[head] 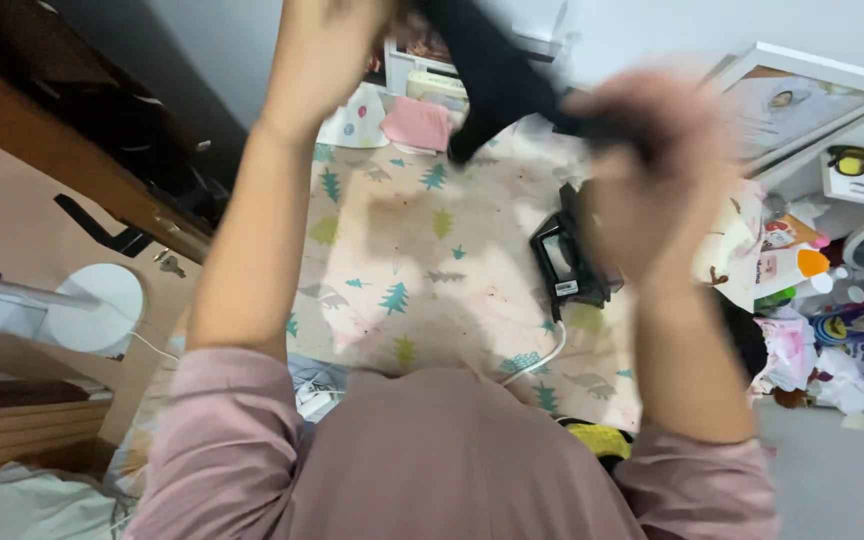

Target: Ironing and folding small garments on an ironing board.

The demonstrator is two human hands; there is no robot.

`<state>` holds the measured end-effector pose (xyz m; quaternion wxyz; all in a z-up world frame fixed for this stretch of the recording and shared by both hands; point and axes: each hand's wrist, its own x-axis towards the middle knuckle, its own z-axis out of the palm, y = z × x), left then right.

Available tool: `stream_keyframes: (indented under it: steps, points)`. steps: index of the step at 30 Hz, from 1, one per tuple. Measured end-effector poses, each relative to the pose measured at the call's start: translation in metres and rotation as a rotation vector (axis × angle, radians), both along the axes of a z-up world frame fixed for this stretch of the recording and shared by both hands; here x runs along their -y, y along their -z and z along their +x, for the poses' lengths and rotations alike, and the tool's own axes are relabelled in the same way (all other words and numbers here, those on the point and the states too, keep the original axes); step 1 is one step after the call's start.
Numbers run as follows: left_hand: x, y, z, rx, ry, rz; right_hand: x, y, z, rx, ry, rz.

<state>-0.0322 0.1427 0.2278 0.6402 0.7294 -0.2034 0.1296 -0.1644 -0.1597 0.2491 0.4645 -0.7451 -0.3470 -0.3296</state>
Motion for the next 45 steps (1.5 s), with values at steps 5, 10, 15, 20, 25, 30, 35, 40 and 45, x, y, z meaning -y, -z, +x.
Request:
stream_keyframes:
  steps: [5,10,15,20,25,30,35,40,45]
  points:
    - [-0.047,0.182,-0.044,0.076,0.083,-0.456,-0.078,0.14,-0.026,-0.168,-0.199,-0.287]
    - [-0.106,0.405,-0.091,-0.635,-0.255,-0.943,-0.062,0.242,-0.059,-0.486,-0.118,-0.355]
    - [-0.108,0.423,-0.116,-0.712,-0.524,-0.486,0.008,0.311,-0.026,-0.395,0.474,-0.554]
    - [-0.079,0.372,-0.132,-0.426,-0.695,0.067,0.018,0.339,0.011,-0.307,0.781,-1.328]
    - [-0.072,0.345,-0.151,-0.311,-0.396,0.016,0.038,0.391,0.054,-0.585,0.933,-0.869]
    - [-0.095,0.373,-0.163,-0.476,-0.375,0.044,0.061,0.402,0.074,-0.589,0.909,-0.899]
    - [-0.089,0.368,-0.17,-0.505,-0.334,-0.161,0.112,0.401,0.1,-0.577,0.918,-0.921]
    - [-0.089,0.357,-0.174,-0.546,-0.288,-0.235,0.158,0.405,0.136,-0.485,1.018,-1.009]
    - [-0.1,0.381,-0.181,-0.57,-0.298,-0.277,0.144,0.428,0.143,-0.484,1.108,-0.898]
